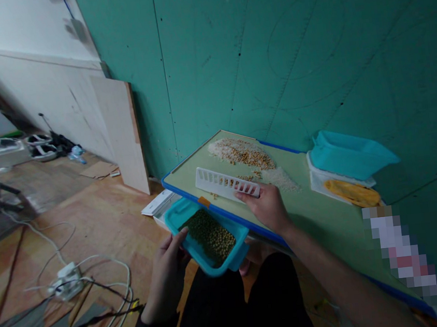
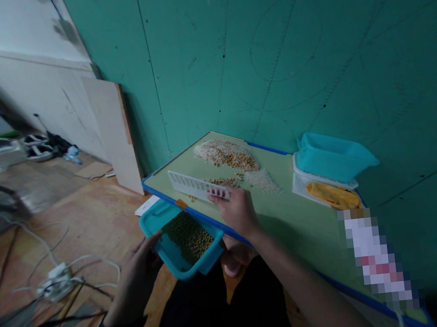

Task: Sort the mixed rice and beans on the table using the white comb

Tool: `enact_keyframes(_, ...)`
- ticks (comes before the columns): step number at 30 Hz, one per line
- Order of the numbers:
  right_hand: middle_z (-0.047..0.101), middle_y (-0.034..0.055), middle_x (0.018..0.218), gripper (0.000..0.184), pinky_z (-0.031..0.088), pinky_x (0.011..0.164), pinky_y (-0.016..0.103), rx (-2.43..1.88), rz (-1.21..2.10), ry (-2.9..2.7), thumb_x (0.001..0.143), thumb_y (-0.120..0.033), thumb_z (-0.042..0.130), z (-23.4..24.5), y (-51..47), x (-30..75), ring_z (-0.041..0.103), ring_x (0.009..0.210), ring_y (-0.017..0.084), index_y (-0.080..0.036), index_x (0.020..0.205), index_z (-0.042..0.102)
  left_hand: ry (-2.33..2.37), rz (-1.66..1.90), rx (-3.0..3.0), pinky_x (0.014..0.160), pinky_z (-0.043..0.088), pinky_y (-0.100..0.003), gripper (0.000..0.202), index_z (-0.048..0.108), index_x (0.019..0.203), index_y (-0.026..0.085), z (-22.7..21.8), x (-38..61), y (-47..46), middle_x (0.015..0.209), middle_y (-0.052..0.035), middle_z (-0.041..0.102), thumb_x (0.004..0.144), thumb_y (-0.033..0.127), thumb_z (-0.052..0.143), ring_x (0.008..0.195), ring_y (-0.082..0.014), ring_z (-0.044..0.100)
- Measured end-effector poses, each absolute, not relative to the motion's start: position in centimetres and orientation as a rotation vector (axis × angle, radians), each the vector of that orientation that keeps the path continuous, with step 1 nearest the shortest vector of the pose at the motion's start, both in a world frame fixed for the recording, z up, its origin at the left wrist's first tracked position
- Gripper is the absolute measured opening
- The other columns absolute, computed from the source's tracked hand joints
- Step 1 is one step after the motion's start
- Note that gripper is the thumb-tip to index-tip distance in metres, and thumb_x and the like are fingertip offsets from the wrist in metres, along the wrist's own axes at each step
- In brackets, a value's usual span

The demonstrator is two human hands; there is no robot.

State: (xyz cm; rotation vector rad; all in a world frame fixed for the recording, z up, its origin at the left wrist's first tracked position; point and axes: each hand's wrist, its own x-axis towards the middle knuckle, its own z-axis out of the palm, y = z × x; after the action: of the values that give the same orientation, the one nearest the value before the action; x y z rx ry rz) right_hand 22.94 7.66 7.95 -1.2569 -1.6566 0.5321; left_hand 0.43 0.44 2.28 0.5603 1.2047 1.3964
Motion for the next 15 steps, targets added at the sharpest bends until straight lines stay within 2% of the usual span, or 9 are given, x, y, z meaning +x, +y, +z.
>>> enact_keyframes(2, 0.081, 0.0055, 0.089, 0.014, 0.060, 0.076, 0.033, -1.253, 0.544, -1.672, 0.084, -0.029, 0.072, 7.8, 6.7, 22.8, 0.077, 0.082, 0.024, -0.021, 0.094, 0.079, 1.177, 1.383, 0.514, 0.047, 0.037, -0.020, 0.031, 0.062, 0.057, 0.019, 2.6, 0.6, 0.4, 0.052, 0.0049, 0.049, 0.067, 0.039, 0.083, 0.049, -0.0090, 0.043)
enact_keyframes(6, 0.080, 0.0043, 0.086, 0.015, 0.058, 0.066, 0.028, -1.232, 0.557, -1.698, 0.088, -0.031, 0.069, 7.4, 4.7, 22.6, 0.075, 0.074, 0.021, -0.022, 0.094, 0.079, 1.168, 1.390, 0.527, 0.051, 0.044, -0.023, 0.023, 0.067, 0.060, 0.019, 3.2, 0.9, 0.3, 0.056, 0.0031, 0.056, 0.063, 0.035, 0.084, 0.052, -0.0115, 0.050)
enact_keyframes(11, 0.080, 0.0039, 0.085, 0.015, 0.059, 0.066, 0.028, -1.193, 0.620, -1.672, 0.088, -0.032, 0.070, 7.7, 3.1, 22.6, 0.075, 0.072, 0.020, -0.022, 0.093, 0.080, 1.139, 1.359, 0.505, 0.050, 0.042, -0.022, 0.024, 0.066, 0.059, 0.019, 3.0, 1.1, 0.1, 0.053, 0.0041, 0.054, 0.064, 0.034, 0.084, 0.049, -0.0103, 0.047)
enact_keyframes(15, 0.080, 0.0032, 0.080, 0.012, 0.061, 0.068, 0.031, -1.199, 0.639, -1.586, 0.079, -0.034, 0.076, 9.3, 4.7, 25.0, 0.075, 0.072, 0.022, -0.022, 0.083, 0.079, 1.105, 1.329, 0.481, 0.053, 0.046, -0.023, 0.023, 0.072, 0.070, 0.020, 1.7, 1.2, 0.2, 0.056, 0.0039, 0.056, 0.068, 0.039, 0.084, 0.052, -0.0121, 0.052)
